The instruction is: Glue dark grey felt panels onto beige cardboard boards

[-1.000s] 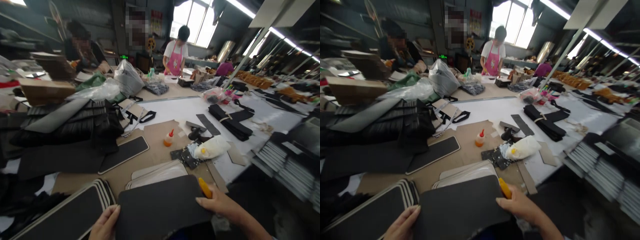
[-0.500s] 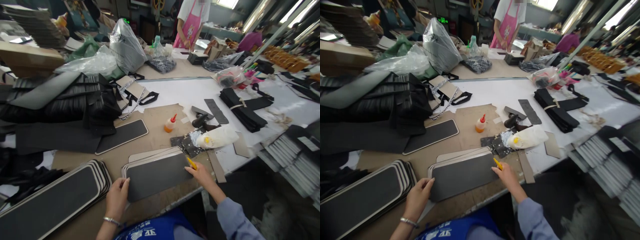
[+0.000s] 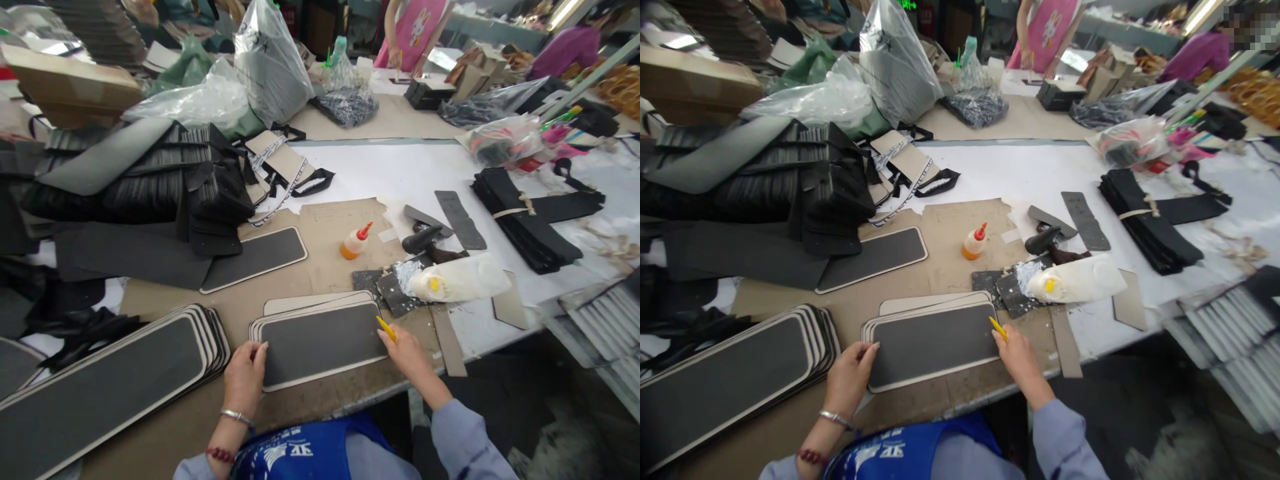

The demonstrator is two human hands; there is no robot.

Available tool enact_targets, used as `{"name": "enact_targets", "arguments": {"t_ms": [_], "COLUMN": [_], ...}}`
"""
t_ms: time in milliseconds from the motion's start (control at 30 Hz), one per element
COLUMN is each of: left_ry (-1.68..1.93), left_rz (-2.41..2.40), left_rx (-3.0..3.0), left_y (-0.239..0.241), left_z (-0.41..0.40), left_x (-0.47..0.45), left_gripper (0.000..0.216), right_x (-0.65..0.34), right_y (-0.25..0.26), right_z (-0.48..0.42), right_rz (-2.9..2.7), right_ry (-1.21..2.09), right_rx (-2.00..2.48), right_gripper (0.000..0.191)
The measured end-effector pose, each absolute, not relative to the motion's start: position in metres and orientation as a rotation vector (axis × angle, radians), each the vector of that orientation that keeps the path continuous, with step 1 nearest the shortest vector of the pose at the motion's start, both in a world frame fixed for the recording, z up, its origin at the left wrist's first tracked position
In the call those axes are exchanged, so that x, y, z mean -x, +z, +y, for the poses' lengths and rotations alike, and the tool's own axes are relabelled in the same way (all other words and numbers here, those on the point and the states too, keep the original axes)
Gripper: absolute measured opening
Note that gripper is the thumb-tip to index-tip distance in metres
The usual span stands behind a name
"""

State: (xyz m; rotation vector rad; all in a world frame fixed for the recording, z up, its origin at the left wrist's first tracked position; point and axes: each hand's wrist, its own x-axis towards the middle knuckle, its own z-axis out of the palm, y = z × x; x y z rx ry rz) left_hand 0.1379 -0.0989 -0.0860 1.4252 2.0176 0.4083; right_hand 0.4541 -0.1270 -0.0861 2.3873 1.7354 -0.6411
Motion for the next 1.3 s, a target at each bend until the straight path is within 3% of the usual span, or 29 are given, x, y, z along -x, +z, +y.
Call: {"name": "enact_targets", "arguments": {"t_ms": [767, 1300], "left_ry": [0.447, 0.538], "left_rz": [1.959, 2.079], "left_rx": [-1.222, -1.291], "left_y": [-0.088, -0.088], "left_z": [-0.098, -0.105], "left_x": [-0.132, -0.135], "left_gripper": [0.024, 0.025], "right_x": [-0.457, -0.445], "right_y": [-0.089, -0.081], "right_z": [-0.123, -0.127], "right_rz": [1.635, 1.518], "right_ry": [-0.673, -0.582], "right_rx": [-2.313, -2.597], "right_gripper": [0.037, 0.028]}}
